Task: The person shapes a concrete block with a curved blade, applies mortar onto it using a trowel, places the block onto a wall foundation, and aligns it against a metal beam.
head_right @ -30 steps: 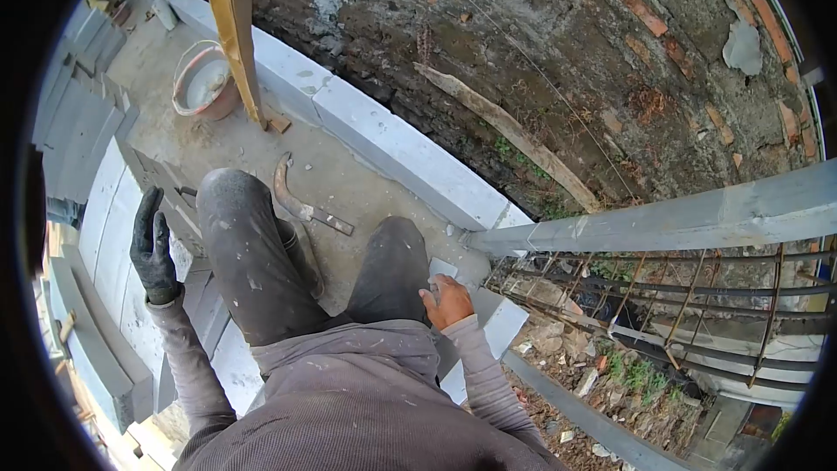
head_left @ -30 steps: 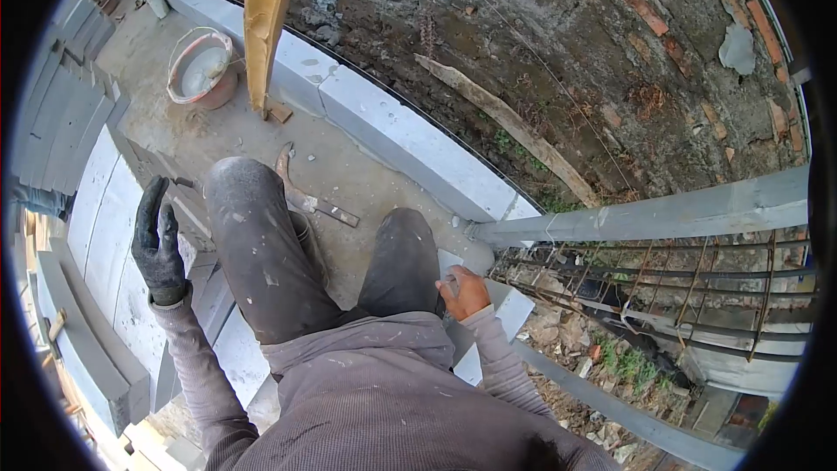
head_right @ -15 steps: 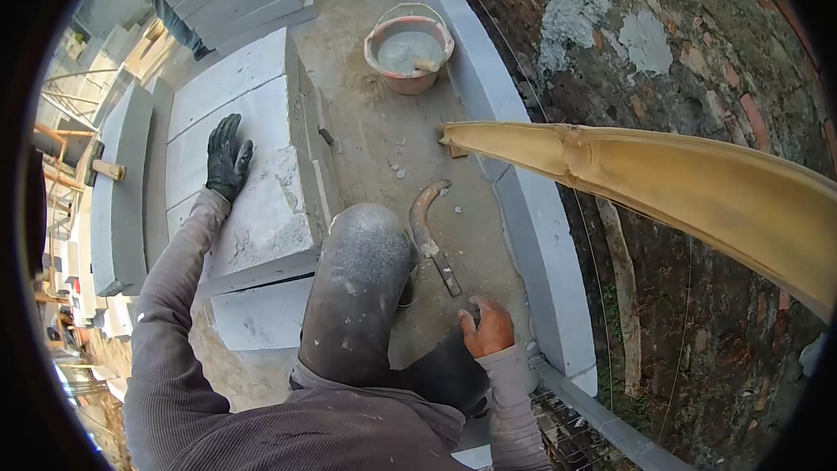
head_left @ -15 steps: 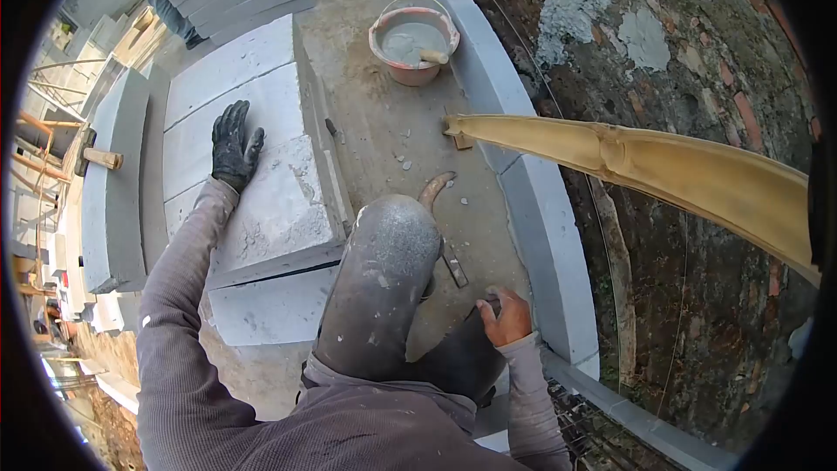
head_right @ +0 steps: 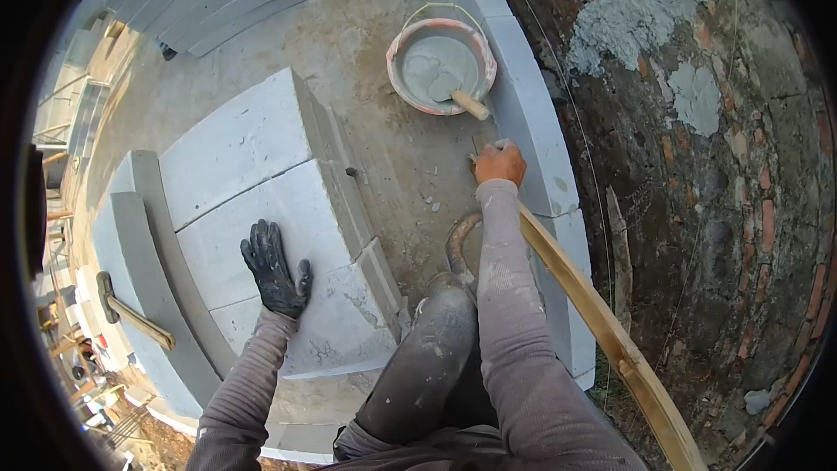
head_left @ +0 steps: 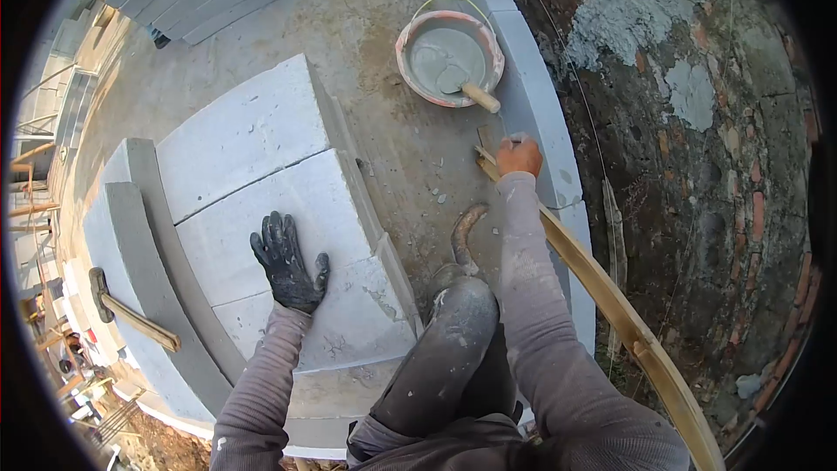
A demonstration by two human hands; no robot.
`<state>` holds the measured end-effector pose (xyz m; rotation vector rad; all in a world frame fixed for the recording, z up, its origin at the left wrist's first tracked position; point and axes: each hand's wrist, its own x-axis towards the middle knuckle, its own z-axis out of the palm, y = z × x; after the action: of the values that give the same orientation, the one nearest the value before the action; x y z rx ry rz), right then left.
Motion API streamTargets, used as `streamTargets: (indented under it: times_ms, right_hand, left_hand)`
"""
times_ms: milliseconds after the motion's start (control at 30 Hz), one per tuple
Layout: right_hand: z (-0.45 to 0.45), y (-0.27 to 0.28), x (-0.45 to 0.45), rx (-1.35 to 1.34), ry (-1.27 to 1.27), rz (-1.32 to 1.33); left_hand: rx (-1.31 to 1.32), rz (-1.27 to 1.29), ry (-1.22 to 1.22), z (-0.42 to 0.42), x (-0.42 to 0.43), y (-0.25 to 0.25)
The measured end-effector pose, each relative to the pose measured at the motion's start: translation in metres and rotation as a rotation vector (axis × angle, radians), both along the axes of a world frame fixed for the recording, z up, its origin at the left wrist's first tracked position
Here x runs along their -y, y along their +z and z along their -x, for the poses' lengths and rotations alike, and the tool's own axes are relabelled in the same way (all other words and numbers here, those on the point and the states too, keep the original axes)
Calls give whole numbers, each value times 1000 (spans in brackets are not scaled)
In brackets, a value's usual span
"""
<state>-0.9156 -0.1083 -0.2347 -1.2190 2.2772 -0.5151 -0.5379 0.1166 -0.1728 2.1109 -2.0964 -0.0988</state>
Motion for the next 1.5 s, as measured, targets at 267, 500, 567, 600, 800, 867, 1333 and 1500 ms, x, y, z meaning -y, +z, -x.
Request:
streamTargets:
  times_ms: [267, 500, 567, 600, 800, 867, 1333, 1500]
  right_hand:
    - [-52, -86, 164, -261, 476, -367]
    - [-139, -113, 251, 327, 145, -765]
    - [-147, -111, 254, 89, 299, -728]
    - [-151, -85, 246, -158, 480, -769]
    - [-113, -78, 222, -440, 791, -635]
    - [-77, -117, 224, -71, 620, -557]
    - [-78, -117, 69, 885, -113, -146]
    - [-92, -126, 51, 1013, -127, 34]
  left_hand:
    - [-45, -177, 42, -6, 18, 6]
    - [-97, -233, 70, -13, 18, 3]
    - [-111, -261, 73, -14, 17, 1]
    - [-117, -270, 78, -15, 17, 2]
    - [-156, -249, 73, -18, 19, 1]
    - [-148, -262, 66, -17, 18, 1]
    - [2, -260, 15, -6, 19, -3]
    - [37, -259, 13, -4, 17, -5]
